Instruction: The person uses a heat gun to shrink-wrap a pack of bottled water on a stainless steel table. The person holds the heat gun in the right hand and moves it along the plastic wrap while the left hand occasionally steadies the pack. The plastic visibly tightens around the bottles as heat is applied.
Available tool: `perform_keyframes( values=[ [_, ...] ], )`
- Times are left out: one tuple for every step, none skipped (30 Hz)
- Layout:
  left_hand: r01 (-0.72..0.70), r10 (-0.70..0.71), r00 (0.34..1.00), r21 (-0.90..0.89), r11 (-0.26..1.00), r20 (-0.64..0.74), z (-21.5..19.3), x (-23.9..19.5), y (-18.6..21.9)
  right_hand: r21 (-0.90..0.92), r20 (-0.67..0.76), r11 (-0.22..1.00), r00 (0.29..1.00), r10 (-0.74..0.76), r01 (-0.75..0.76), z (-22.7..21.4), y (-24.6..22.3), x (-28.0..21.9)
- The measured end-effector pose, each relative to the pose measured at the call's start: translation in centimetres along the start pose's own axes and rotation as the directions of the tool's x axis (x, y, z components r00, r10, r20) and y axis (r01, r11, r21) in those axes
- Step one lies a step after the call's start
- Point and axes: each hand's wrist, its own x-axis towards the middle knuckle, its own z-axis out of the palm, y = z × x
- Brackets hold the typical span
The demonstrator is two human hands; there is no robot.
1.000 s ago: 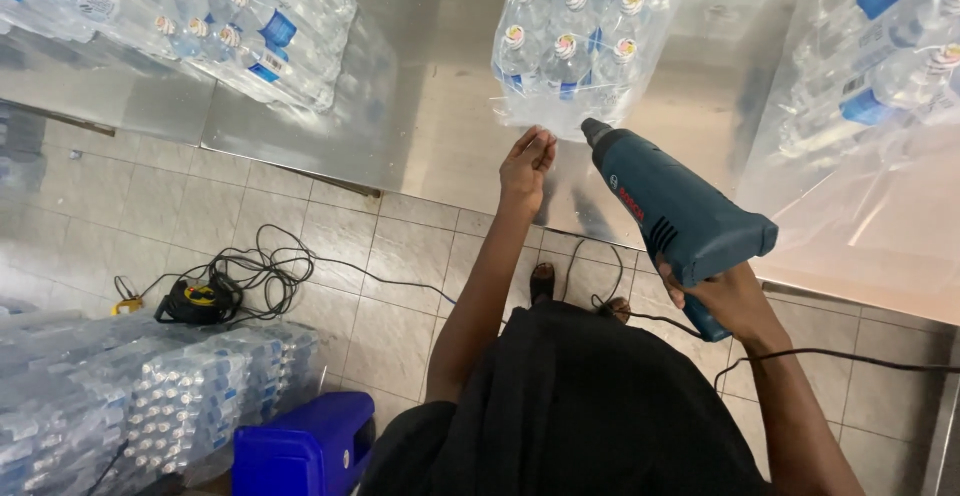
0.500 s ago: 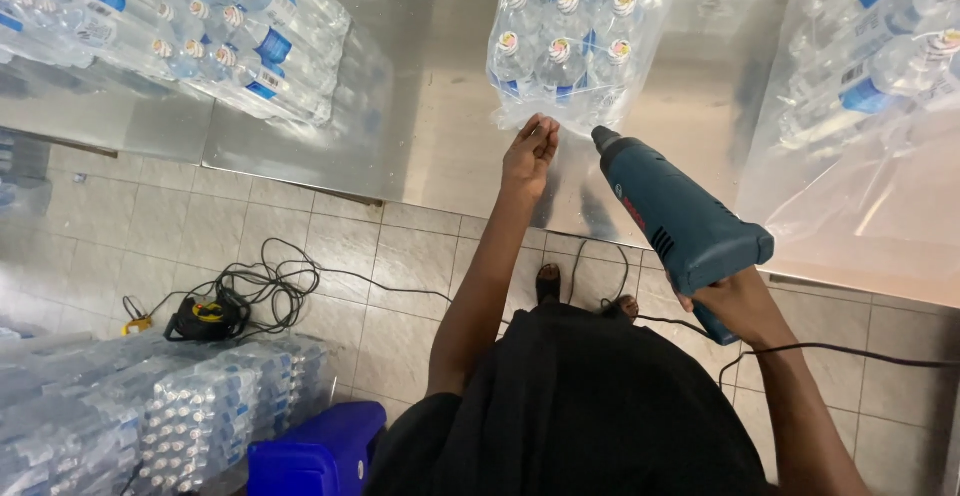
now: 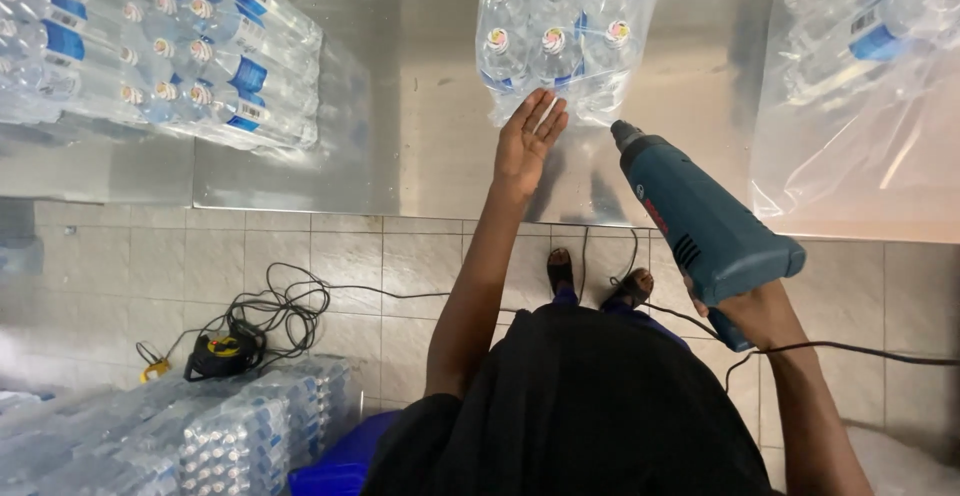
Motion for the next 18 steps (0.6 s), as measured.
perform_keyframes(
  values=[
    [0.041, -0.045, 0.995, 0.045, 0.998, 0.090, 0.0, -1.1, 1.1, 0.011, -0.022, 1.000, 1.000, 0.005, -0.004, 0.4, -0.1, -0.2],
    [0.051, -0.056, 0.995, 0.050, 0.997, 0.088, 0.0, -1.8, 2.1, 0.016, -0.029, 1.000, 1.000, 0.013, -0.012, 0.8, -0.3, -0.3],
    [0.025, -0.045, 0.984, 0.119, 0.993, 0.171, 0.0, -2.6, 3.0, 0.024, -0.045, 1.000, 0.999, 0.017, -0.016, 1.3, -0.5, -0.5],
    [-0.011, -0.036, 0.966, 0.181, 0.983, 0.254, 0.0, -3.4, 4.0, 0.028, -0.059, 0.999, 0.998, 0.018, -0.016, 1.6, -0.7, -0.7],
    [-0.004, -0.043, 0.966, 0.183, 0.983, 0.254, -1.3, -3.5, 4.5, 0.030, -0.063, 0.999, 0.998, 0.023, -0.021, 2.3, -1.2, -0.7],
    [-0.042, 0.000, 0.966, 0.157, 0.987, 0.260, -2.5, -3.6, 4.9, 0.030, -0.078, 0.999, 0.997, 0.022, -0.019, 2.8, -1.7, -0.8],
    [-0.080, 0.043, 0.963, 0.132, 0.988, 0.265, -3.6, -3.8, 5.2, 0.031, -0.092, 0.999, 0.996, 0.020, -0.018, 3.3, -2.1, -1.0],
    [-0.077, 0.040, 0.964, 0.129, 0.989, 0.263, -4.9, -4.6, 5.5, 0.028, -0.092, 0.999, 0.995, 0.024, -0.022, 3.8, -2.7, -1.0],
    [-0.080, 0.044, 0.978, 0.170, 0.982, 0.205, -6.2, -5.5, 5.8, 0.028, -0.102, 0.999, 0.994, 0.024, -0.021, 4.3, -3.4, -1.2],
    [-0.087, 0.054, 0.986, 0.212, 0.973, 0.158, -7.2, -6.0, 6.2, 0.029, -0.118, 1.000, 0.993, 0.013, -0.010, 4.9, -4.0, -1.0],
    [-0.090, 0.055, 0.985, 0.210, 0.974, 0.166, -8.7, -7.8, 6.0, 0.027, -0.124, 1.000, 0.992, 0.007, -0.003, 5.1, -4.3, -1.6],
    [-0.079, 0.057, 0.995, 0.278, 0.957, 0.085, -10.0, -9.2, 5.8, 0.026, -0.142, 1.000, 0.990, -0.010, 0.014, 5.2, -4.7, -2.0],
    [-0.063, 0.066, 0.998, 0.343, 0.937, 0.002, -11.3, -10.7, 5.6, 0.025, -0.160, 0.999, 0.987, -0.026, 0.031, 5.4, -5.1, -2.4],
    [-0.069, 0.070, 0.998, 0.335, 0.940, 0.009, -13.2, -12.0, 5.0, 0.017, -0.162, 0.999, 0.986, -0.035, 0.039, 5.0, -5.5, -2.6],
    [-0.052, 0.075, 0.996, 0.347, 0.937, -0.053, -15.1, -13.3, 4.3, 0.011, -0.173, 0.999, 0.984, -0.049, 0.051, 4.7, -5.8, -2.8],
    [-0.035, 0.083, 0.990, 0.359, 0.933, -0.117, -17.0, -14.7, 3.8, 0.008, -0.183, 0.998, 0.981, -0.063, 0.066, 4.5, -6.1, -3.0],
    [-0.044, 0.089, 0.990, 0.354, 0.934, -0.111, -17.4, -16.4, 3.1, 0.002, -0.182, 0.997, 0.981, -0.074, 0.075, 3.5, -6.1, -3.2],
    [-0.031, 0.119, 0.975, 0.415, 0.909, -0.187, -17.8, -18.0, 2.6, 0.223, -0.102, 0.969, 0.991, -0.082, 0.103, 2.6, -6.2, -3.4]
  ],
)
